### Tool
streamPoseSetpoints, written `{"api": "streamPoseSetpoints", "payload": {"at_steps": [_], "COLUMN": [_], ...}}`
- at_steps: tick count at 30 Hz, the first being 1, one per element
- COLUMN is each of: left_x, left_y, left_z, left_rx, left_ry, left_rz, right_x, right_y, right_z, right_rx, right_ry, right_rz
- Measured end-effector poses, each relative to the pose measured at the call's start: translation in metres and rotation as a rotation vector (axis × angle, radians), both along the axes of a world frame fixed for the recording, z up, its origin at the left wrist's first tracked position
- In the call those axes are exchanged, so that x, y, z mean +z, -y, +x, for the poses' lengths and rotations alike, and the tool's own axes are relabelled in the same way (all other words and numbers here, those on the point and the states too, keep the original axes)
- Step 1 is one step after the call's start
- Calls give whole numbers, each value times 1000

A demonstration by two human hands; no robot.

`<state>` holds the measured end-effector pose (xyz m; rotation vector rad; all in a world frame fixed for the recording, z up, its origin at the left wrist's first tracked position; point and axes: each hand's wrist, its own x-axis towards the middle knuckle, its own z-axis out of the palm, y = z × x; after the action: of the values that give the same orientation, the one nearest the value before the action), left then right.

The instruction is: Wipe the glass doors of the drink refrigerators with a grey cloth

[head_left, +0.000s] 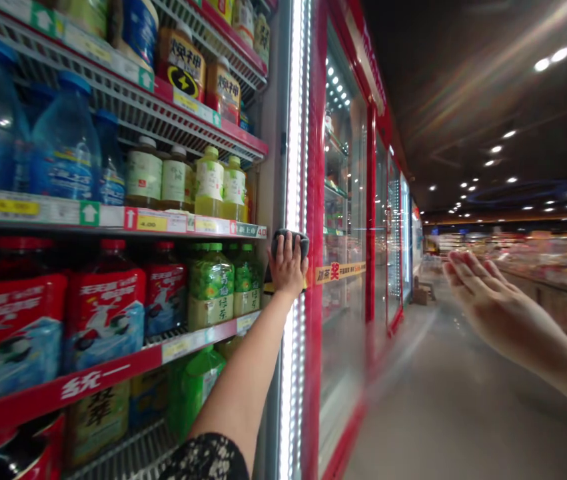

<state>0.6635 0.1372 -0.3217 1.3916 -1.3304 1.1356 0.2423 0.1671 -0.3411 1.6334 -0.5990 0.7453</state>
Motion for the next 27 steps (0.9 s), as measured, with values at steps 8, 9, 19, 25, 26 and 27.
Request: {"api": "streamPoseSetpoints", "payload": {"at_steps": [8, 9, 19, 25, 26, 27], "left_x": [-75, -66, 28, -66, -89, -111], "left_y": [-3, -2, 18, 4, 1, -2], "left_z": [13, 15, 11, 15, 15, 16], "left_rx": [23, 7, -132, -110, -109, -108], "left_ry": [67, 69, 0, 24, 27, 24], "left_rz": [42, 34, -95, -56, -47, -42], "right_x": [0, 0, -3, -7, -7, -8], "right_y": [0, 1, 3, 3, 3, 3], "right_z": [0, 0, -4, -4, -3, -2], "right_rx": [63, 78, 137, 121, 119, 118], "right_ry": [-23, -17, 56, 81, 88, 94], "right_rz": [-37, -27, 84, 129, 126, 119]}}
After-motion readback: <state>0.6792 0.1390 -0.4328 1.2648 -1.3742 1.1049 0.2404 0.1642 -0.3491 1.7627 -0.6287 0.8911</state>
